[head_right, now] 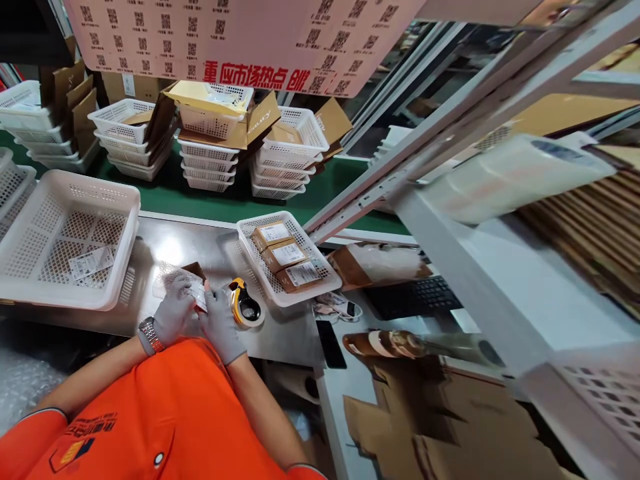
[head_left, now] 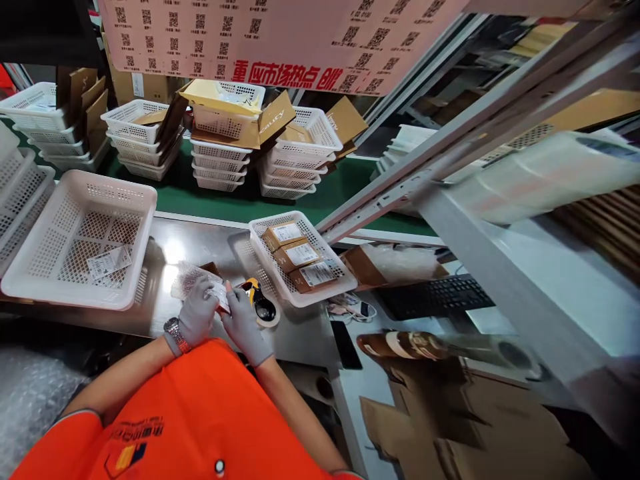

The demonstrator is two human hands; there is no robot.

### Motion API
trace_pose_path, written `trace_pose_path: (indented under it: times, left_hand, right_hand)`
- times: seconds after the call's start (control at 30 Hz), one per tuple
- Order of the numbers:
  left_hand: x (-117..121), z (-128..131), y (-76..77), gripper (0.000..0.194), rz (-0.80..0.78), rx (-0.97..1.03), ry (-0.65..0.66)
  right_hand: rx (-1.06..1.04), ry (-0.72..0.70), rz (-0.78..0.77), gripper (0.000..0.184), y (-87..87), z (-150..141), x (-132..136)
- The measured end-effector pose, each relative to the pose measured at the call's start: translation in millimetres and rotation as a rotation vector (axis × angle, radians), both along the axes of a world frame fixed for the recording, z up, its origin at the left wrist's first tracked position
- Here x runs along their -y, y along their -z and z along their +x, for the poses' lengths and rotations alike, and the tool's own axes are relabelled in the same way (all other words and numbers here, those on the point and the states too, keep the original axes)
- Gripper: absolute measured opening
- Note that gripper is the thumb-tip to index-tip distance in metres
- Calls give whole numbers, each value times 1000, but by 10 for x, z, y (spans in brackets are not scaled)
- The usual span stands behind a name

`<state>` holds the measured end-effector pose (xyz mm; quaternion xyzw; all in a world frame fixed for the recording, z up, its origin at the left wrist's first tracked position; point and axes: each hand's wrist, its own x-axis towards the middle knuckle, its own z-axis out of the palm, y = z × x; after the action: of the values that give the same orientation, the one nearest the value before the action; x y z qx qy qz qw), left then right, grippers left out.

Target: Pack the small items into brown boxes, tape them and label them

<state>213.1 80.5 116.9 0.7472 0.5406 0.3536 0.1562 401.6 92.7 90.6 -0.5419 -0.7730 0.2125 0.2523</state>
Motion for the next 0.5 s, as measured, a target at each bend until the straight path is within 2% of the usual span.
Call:
trace_pose_path:
  times: [0.1, 0.2, 0.27, 0.37, 0.43, 0.5]
  left_hand:
    - [-6, 8, -9, 21, 11, -16, 12]
    - [-7, 9, -57, 17, 10, 24, -46]
    - [-2, 12, -92, 13, 9, 24, -93]
    - [6, 27, -103, 8, 7, 3, -105]
    - [0, 46, -74, 9, -5, 11, -98]
    - [-20, 67, -30, 11, -24, 47, -108]
  right_hand:
    - [37, -46, 11, 86, -18, 1, -13]
    - [-36, 14, -6, 79, -57, 2, -44]
    - [-199, 129, -58, 70, -81, 13, -84]
    - [-590, 279, -250, 63, -104, 39, -146]
    - [-822, 298, -374, 61, -107, 50, -166]
    - [-902, 271, -382, 60, -100, 55, -157]
